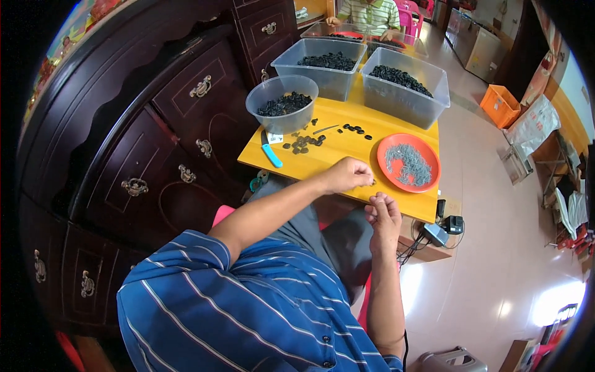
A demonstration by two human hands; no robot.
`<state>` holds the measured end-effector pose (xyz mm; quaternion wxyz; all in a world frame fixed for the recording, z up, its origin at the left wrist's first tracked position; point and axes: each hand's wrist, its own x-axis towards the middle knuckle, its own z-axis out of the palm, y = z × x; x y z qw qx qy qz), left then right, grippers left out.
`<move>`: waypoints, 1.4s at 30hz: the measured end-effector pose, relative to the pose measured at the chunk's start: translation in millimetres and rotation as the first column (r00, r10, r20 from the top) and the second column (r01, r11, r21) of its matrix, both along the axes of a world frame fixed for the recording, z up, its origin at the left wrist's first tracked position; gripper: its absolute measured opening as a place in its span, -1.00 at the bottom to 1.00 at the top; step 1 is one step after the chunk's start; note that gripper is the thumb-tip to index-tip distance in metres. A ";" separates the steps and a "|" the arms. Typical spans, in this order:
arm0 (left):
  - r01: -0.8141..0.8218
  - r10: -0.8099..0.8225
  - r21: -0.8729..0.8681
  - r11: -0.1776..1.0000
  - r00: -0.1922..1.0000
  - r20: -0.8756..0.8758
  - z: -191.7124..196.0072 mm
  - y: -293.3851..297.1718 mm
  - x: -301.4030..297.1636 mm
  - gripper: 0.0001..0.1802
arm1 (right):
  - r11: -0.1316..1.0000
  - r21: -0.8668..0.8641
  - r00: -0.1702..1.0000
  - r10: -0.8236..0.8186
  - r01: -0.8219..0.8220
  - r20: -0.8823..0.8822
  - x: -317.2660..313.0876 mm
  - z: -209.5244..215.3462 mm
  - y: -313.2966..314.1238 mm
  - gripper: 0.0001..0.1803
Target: The person assembles plastic fasteners by inserting small metal springs into the black plastic pieces by hand and arranges the components on the table.
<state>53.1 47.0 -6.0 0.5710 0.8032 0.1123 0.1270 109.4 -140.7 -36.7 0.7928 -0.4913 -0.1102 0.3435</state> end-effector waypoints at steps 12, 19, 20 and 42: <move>0.068 -0.070 0.083 0.994 0.997 0.026 20.0 -48.2 -5.6 -0.90 | 0.996 0.086 0.976 -0.004 0.023 -0.218 0.9 11.7 -6.4 -0.81; 0.069 -0.072 0.093 0.993 0.997 0.030 20.5 -53.3 5.6 -0.91 | 0.986 0.115 0.985 -0.101 0.117 -0.138 4.2 1.3 -8.7 -0.82; 0.086 -0.088 0.030 0.996 0.994 0.066 23.5 -52.9 5.5 -0.91 | 0.986 0.115 0.985 -0.103 0.119 -0.140 4.1 0.2 -8.4 -0.82; 0.118 -0.144 0.417 0.901 0.989 0.032 29.1 -9.5 48.7 -0.85 | 0.992 0.105 0.992 -0.057 0.069 -0.108 4.5 -4.9 -6.7 -0.83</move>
